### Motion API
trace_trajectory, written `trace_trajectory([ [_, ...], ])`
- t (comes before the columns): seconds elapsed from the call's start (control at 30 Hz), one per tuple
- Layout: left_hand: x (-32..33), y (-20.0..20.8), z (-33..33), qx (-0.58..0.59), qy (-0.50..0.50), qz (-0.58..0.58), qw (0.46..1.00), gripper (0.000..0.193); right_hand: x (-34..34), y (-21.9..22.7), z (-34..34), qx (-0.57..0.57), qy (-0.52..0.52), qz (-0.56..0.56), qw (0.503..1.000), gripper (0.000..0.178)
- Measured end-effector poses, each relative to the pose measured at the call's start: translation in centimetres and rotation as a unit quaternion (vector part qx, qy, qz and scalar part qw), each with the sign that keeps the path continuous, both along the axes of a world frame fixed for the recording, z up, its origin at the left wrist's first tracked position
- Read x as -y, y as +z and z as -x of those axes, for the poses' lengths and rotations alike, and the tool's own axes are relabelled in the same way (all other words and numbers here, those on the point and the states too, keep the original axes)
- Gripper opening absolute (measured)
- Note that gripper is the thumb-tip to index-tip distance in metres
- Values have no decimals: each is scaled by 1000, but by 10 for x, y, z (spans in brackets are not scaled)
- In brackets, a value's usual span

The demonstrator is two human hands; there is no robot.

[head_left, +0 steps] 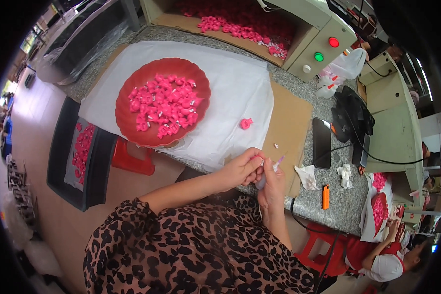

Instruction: The person applies glue to pink toy pieces using a squeeze bottle and attaches small white pieces to them by hand, occasionally retrieving more toy pieces from a curing machine.

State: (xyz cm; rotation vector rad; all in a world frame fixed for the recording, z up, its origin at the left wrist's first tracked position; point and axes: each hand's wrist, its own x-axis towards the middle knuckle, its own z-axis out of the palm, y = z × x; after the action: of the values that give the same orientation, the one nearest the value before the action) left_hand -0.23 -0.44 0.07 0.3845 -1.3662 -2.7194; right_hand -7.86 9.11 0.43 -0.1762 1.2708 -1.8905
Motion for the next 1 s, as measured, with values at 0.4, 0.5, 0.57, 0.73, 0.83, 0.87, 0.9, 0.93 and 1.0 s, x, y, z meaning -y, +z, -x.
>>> trace_trajectory([
  [0.4,-6,-1,3,3,16,28,999,19,-3,0,3,3,9,-13,1000,20],
  [0.5,0,5,1,-31,0,-16,999,19,-2,3,6,35,16,9,999,22],
  [0.57,3,8,-1,-34,-18,69,997,17,-2,4,8,59,13,-1,998,22],
  [0.73,7,0,-8,-35,-21,6,999,23,-5,7,9,67,48,6,997,29],
  [0.83,11,2,-13,-25,-22,-131,991,27,-8,12,15,108,67,9,992,32],
  [0.87,12,3,-14,-20,-23,-168,985,29,-9,12,16,119,66,-6,991,34],
  [0.9,12,5,-15,-20,-22,-166,986,29,-10,11,17,120,67,-4,990,34],
  [0.93,12,7,-17,-19,-23,-176,984,29,-10,8,18,124,69,-6,990,34],
  [1.0,12,10,-20,-20,-22,-185,982,29,-10,7,19,129,72,-6,989,34],
])
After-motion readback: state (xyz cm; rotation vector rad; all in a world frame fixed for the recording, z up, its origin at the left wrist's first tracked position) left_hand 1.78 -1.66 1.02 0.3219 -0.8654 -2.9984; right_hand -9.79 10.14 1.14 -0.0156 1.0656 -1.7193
